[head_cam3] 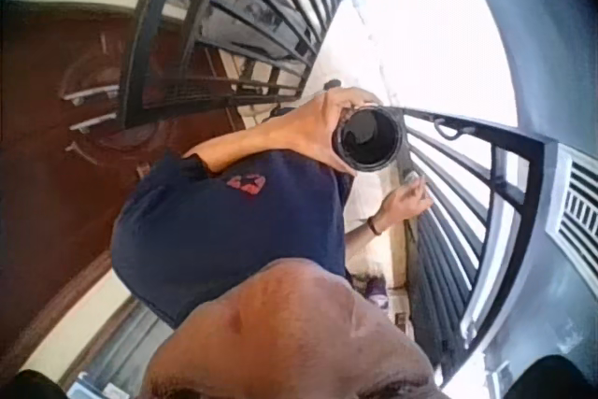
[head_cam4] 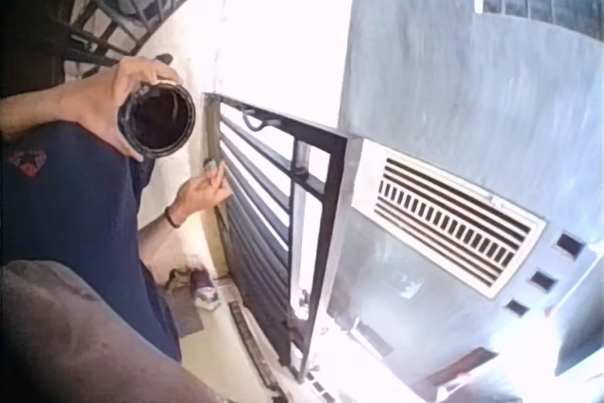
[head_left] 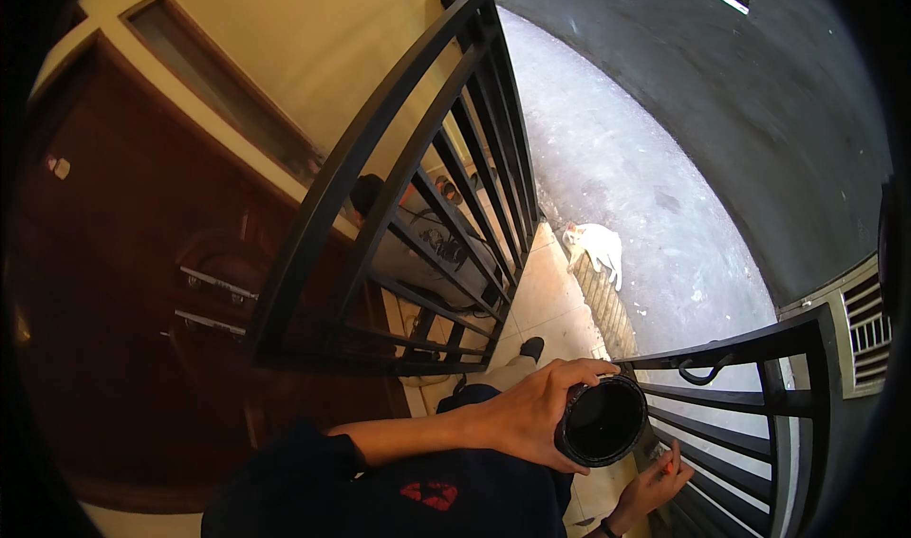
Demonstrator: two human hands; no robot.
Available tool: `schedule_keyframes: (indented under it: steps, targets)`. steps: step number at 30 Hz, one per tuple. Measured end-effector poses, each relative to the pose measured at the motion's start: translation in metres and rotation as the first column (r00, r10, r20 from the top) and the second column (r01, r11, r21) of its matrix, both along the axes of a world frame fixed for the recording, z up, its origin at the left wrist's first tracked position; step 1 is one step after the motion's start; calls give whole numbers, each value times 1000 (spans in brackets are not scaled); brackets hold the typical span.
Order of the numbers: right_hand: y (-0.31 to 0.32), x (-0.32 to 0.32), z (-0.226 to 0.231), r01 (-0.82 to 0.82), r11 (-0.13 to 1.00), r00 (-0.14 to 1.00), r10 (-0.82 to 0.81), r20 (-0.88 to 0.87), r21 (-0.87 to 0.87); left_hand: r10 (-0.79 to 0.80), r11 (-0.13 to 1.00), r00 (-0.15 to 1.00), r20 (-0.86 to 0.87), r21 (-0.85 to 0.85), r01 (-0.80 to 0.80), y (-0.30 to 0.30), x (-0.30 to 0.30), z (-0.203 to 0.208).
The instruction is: The person paints the metal bars of a fence using a brush and a bucket of black paint, dipping the brush into the bucket and applying the paint to different sections of the fence.
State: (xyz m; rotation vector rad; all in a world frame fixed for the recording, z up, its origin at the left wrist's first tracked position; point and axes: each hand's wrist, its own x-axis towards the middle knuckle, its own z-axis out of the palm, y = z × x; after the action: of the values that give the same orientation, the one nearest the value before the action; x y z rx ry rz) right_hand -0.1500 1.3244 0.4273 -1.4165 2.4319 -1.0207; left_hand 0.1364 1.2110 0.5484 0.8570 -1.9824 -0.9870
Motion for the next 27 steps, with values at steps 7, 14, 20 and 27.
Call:
schedule_keyframes:
  steps: [7, 14, 20, 27]
  targets:
    - [-10, -10, -6, -43, 995, 997, 49, -65, 89, -63, 984, 995, -81, 162, 75, -44, -11, -13]
    - [-101, 28, 45, -93, 996, 990, 93, -110, 6, 44, 989, 999, 0, 145, -43, -141, -8, -15]
    - [-188, 55, 38, -95, 995, 995, 93, -33, -44, 124, 964, 984, 128, 218, -150, -232, 5, -33]
    - [-306, 74, 50, -193, 959, 981, 192, -29, -207, 220, 960, 960, 172, 139, -245, -320, 24, -75]
